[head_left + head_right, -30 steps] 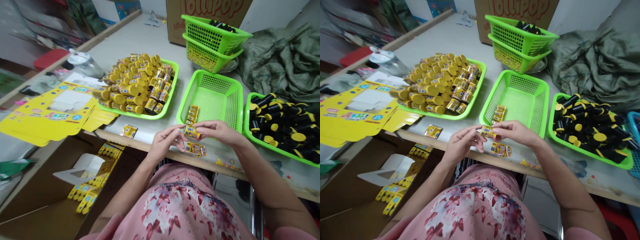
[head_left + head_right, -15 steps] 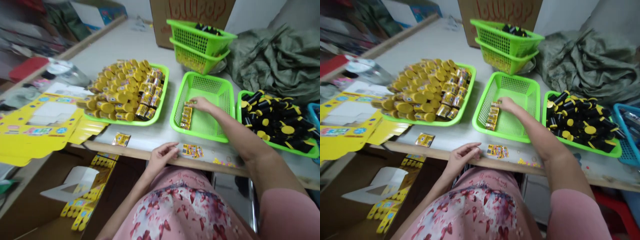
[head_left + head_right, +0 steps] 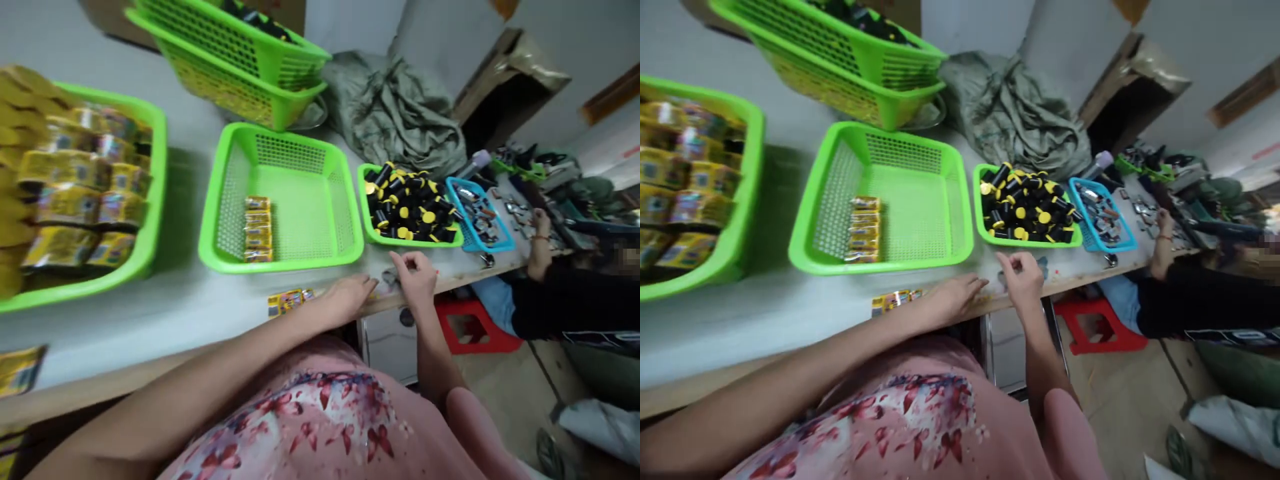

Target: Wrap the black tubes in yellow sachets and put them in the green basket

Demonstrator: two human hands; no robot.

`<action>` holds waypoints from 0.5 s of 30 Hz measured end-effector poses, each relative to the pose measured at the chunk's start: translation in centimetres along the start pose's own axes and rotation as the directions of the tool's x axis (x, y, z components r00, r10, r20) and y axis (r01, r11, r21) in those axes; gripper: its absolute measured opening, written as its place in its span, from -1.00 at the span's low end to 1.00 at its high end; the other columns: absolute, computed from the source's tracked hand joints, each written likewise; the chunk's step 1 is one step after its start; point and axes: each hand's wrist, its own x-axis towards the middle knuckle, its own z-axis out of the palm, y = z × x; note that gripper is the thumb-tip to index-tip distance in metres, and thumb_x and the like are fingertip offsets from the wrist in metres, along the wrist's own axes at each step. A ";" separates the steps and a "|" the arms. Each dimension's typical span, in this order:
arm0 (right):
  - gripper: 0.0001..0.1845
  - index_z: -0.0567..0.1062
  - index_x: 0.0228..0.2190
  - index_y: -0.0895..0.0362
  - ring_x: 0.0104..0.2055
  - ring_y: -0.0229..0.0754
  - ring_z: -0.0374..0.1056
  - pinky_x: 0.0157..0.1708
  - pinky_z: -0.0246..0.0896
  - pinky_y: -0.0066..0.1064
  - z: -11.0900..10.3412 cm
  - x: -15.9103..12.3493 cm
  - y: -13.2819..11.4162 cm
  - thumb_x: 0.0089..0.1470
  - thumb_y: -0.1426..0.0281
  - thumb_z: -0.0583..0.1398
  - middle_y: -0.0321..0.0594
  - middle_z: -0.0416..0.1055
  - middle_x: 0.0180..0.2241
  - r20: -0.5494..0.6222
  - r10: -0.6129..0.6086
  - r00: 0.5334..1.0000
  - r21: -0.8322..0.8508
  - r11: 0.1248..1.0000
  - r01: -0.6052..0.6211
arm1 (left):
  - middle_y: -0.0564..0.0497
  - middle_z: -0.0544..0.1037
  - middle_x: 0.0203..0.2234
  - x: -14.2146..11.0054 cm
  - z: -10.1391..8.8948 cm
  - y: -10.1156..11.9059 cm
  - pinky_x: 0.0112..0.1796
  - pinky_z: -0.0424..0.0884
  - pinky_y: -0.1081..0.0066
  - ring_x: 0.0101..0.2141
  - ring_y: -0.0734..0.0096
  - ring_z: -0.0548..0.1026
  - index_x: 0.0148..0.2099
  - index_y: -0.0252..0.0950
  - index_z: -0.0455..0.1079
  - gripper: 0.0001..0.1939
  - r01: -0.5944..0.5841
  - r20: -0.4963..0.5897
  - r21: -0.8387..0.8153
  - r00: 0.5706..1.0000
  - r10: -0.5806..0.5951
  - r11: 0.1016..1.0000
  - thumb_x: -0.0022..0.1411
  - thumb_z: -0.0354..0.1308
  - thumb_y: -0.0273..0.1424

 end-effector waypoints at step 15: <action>-0.82 0.54 -0.49 0.10 -0.18 -0.07 0.45 -0.09 0.36 -0.25 4.3 0.0 5.0 -0.13 0.47 0.44 -0.21 0.54 -0.34 -0.065 0.175 0.982 -0.097 0.979 -0.181 | -0.35 0.59 -0.10 7.3 0.2 0.5 -0.12 0.50 0.25 -0.13 0.08 0.63 -0.03 -0.48 0.50 -0.49 0.004 0.203 0.520 0.971 -0.128 0.854 0.22 -0.23 -0.75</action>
